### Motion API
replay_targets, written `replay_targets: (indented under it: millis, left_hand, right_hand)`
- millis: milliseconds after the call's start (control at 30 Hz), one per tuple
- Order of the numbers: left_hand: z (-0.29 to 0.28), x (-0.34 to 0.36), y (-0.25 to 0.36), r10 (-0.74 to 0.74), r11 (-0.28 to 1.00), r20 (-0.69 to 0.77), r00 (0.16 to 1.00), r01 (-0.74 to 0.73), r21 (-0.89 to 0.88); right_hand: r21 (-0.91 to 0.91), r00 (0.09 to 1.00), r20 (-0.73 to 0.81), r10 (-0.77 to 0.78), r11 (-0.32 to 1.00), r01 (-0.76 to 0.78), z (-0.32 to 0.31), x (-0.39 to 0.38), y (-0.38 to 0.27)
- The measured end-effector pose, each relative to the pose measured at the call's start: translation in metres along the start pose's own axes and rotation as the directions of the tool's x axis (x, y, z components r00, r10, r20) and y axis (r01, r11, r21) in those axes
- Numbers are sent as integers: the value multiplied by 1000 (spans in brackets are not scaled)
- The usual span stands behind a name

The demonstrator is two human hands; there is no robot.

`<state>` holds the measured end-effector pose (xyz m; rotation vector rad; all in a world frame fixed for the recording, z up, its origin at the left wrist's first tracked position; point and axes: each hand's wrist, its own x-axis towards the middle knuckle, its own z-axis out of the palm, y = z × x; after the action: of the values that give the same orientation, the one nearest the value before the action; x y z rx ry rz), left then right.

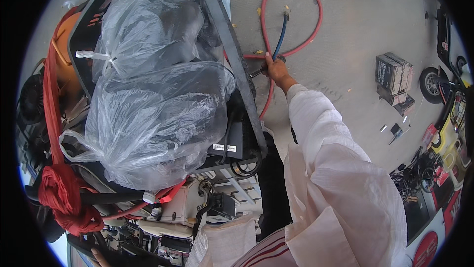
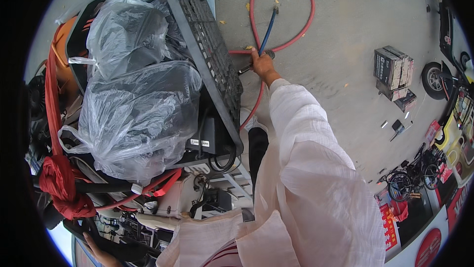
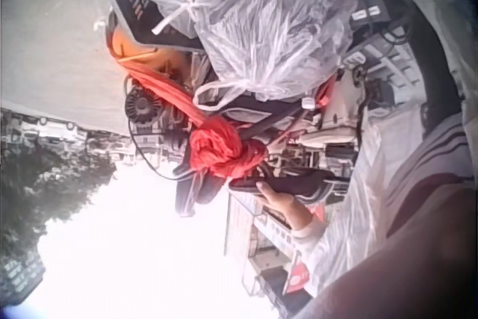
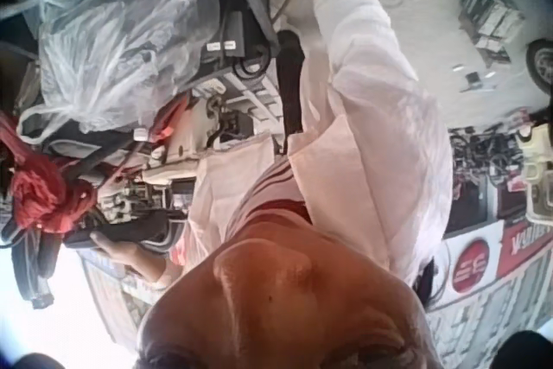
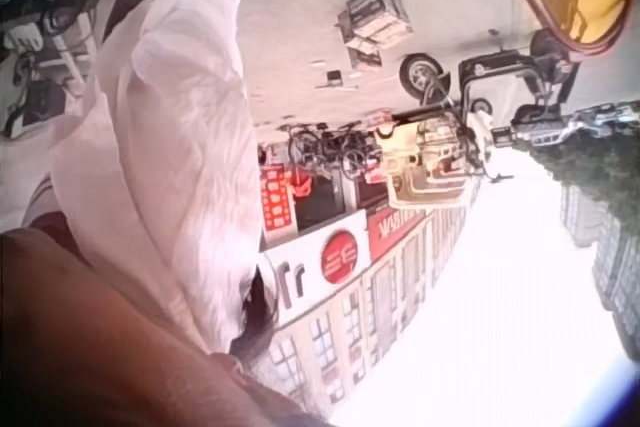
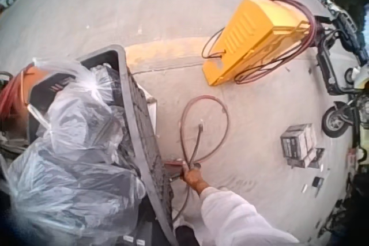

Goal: The person removes a bicycle mudguard using a screwdriver, then reattaches it and tightens the screws. The person also handles a tire and uses an air hose near the end of the clip.

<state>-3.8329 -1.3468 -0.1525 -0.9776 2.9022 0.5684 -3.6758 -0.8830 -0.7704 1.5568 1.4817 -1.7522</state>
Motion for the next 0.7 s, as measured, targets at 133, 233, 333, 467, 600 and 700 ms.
replay_targets:
  millis: [133, 233, 333, 467, 600, 700]
  left_hand:
    - [16, 2, 6, 210, 969, 182, 961, -180, -168]
    - [17, -4, 10, 192, 979, 103, 976, -183, -88]
    - [14, -3, 9, 273, 961, 172, 947, -261, -87]
    - [21, -19, 32, 417, 897, 97, 904, -426, 119]
    - [17, -19, 27, 465, 846, 70, 883, -466, 259]
    - [15, -38, 39, 477, 775, -57, 877, -389, 499]
  right_hand:
    - [-255, 986, -15, -165, 954, 156, -53, -56, 55]
    - [-159, 999, 50, 17, 987, -9, -76, -139, 55]
    - [-67, 1000, 3, 17, 998, -17, -108, -223, 70]
    - [60, 997, -38, 64, 996, -61, -168, -336, 60]
    - [227, 987, -90, 129, 968, -106, -232, -439, 41]
    - [224, 976, -176, 126, 971, -85, -277, -496, 37]
